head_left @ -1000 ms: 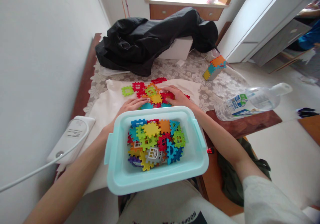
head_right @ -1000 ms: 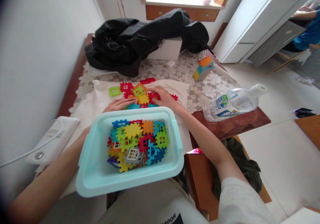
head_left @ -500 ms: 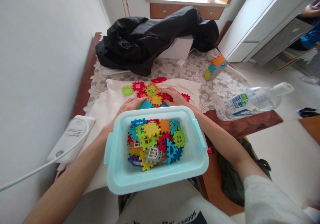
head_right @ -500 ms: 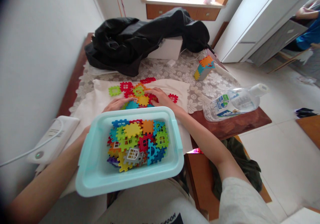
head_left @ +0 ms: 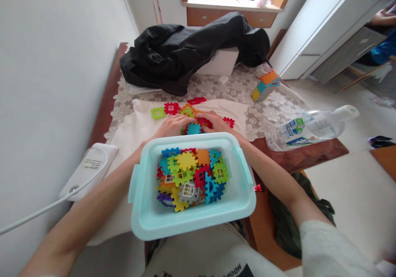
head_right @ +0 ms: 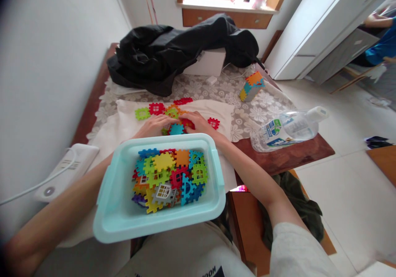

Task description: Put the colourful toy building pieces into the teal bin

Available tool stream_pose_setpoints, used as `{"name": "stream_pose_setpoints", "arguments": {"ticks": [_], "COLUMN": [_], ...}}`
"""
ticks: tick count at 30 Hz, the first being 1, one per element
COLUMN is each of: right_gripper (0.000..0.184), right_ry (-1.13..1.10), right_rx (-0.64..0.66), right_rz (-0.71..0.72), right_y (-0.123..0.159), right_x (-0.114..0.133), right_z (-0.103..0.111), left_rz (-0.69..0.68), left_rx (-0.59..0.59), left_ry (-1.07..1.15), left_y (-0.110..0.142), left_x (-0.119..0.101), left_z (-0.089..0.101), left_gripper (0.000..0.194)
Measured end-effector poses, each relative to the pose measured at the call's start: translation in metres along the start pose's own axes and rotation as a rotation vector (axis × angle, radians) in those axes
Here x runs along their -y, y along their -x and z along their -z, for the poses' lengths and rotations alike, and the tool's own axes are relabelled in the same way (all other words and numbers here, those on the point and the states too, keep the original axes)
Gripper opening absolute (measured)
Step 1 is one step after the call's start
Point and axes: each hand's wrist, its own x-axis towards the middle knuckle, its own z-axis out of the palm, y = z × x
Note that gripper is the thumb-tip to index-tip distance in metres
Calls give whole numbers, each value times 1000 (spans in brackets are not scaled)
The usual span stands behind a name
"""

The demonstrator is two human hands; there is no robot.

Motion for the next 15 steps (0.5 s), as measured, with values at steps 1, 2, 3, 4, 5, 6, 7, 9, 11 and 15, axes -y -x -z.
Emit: {"name": "stream_pose_setpoints", "arguments": {"ticks": [1,2,3,4,5,6,7,9,11,15], "right_gripper": [60,61,63,64,65,67,69,71,66,54], "right_ry": [-3,-7,-13,-22,-32,-41,-48,-49,-35,-60], "right_rx": [-13,-27,-39,-47,-48,-44,-42,-47,-46,-19], "right_rz": [9,12,8,1,-5,-8,-6,3,9,6], "right_y": [0,0,0,-1,-1,-1,0,0,2,3], "right_x": [-1,-3,-4,-6,-7,-8,-9,-9,-7,0], "right_z": [0,1,1,1,0,0,-1,-3,-5,-8], "left_rz": [-7,3,25,49,63,64,57,33,20,42], "left_rx": [17,23,19,10,4,7,11,15,17,27], "left_ry": [12,26,40,51,62,70,77,91,109,120], "left_y": [-4,-8,-10,-12,-13,-13,-12,-11,-11,-10], "left_x": [1,2,3,4,5,6,7,9,11,9], "left_z": [-4,-7,-10,-12,-14,-16,-16,-17,-17,-17], "left_gripper": [47,50,54,56,56,55,53,50,52,69]}}
